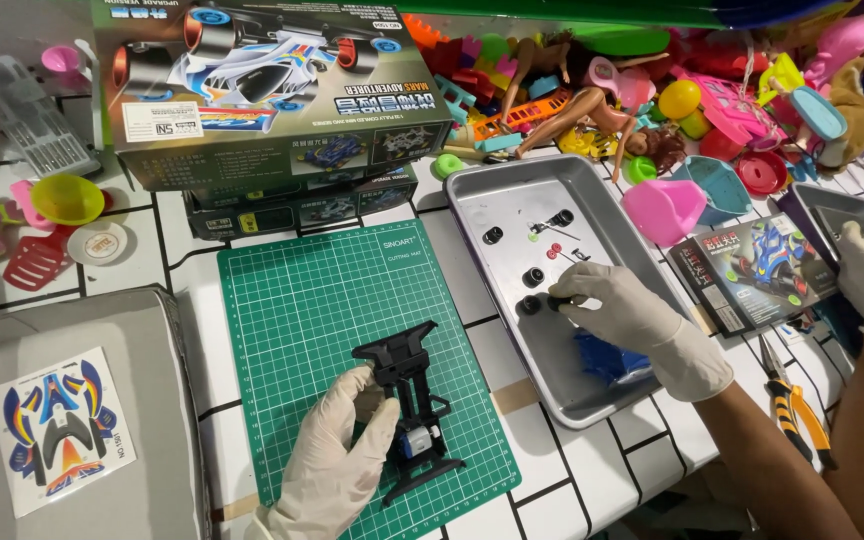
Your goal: The person assembles a blue toy car on a green cutting mat. They attach the wheels to the chassis, secure the blue body shell, and then install red wheel caps onto the wheels.
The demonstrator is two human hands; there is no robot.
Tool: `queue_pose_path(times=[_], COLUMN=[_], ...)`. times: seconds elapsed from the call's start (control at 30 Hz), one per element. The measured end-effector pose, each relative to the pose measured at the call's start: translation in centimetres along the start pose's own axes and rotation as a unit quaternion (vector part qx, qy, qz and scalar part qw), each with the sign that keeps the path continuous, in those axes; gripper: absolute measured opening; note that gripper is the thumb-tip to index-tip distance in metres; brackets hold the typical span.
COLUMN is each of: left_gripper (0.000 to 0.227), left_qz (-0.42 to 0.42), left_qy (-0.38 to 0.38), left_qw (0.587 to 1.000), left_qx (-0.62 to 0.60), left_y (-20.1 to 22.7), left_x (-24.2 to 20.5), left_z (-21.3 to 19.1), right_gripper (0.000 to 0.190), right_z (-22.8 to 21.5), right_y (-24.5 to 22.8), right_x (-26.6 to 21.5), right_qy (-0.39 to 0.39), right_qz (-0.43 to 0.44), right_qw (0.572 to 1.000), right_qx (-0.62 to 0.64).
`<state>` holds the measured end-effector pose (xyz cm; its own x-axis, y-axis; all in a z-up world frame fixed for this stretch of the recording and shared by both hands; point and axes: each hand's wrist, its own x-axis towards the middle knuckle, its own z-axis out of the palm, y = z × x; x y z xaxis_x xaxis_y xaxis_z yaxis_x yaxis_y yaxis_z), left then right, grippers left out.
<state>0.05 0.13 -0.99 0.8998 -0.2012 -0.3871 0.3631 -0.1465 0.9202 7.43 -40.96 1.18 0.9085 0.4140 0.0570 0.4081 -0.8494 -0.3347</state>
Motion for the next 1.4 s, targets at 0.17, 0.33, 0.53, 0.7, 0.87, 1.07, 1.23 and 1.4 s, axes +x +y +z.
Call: queue_pose_path(times=[0.17,0.33,0.53,0.7,0.87,1.07,1.23,1.4], left_gripper=[0.054,0.053,0.053,0.053,0.05,0.054,0.048,0.04], left_qz=[0.018,-0.014,0.016,0.002,-0.001,-0.048,-0.059,-0.039], left_qy=[0.0,-0.003,-0.002,-0.006,-0.001,-0.008,0.001,0.016], left_qw=[1.0,1.0,1.0,1.0,0.999,0.997,0.998,0.994], left_qx=[-0.006,-0.023,-0.019,-0.025,-0.039,-0.066,0.006,0.105], left_y=[-0.1,0.6,-0.3,0.7,0.4,1.1,0.8,0.8], left_x=[-0.2,-0.3,-0.2,-0.4,-0.4,-0.4,-0.2,-0.2], left_z=[0.0,0.0,0.1,0.0,0.0,0.1,0.0,0.0], right_gripper=[0.023,0.025,0.023,0.014,0.019,0.018,0.023,0.017], right_z=[-0.6,-0.8,-0.9,-1.2,0.0,0.6,1.8,4.3], right_y=[-0.3,-0.2,-2.1,-2.7,-0.8,-0.3,0.6,3.5], right_x=[0.6,0.3,-0.3,0.1,-0.4,-0.4,-1.0,-2.4], right_qy=[-0.027,-0.042,0.035,0.046,0.024,0.015,-0.052,-0.137], right_qz=[0.012,0.002,0.019,0.057,0.063,0.031,0.019,-0.027], right_qw=[1.0,0.999,0.999,0.997,0.997,0.995,0.979,0.907], right_qx=[0.009,-0.003,0.013,0.007,-0.041,-0.093,-0.198,-0.398])
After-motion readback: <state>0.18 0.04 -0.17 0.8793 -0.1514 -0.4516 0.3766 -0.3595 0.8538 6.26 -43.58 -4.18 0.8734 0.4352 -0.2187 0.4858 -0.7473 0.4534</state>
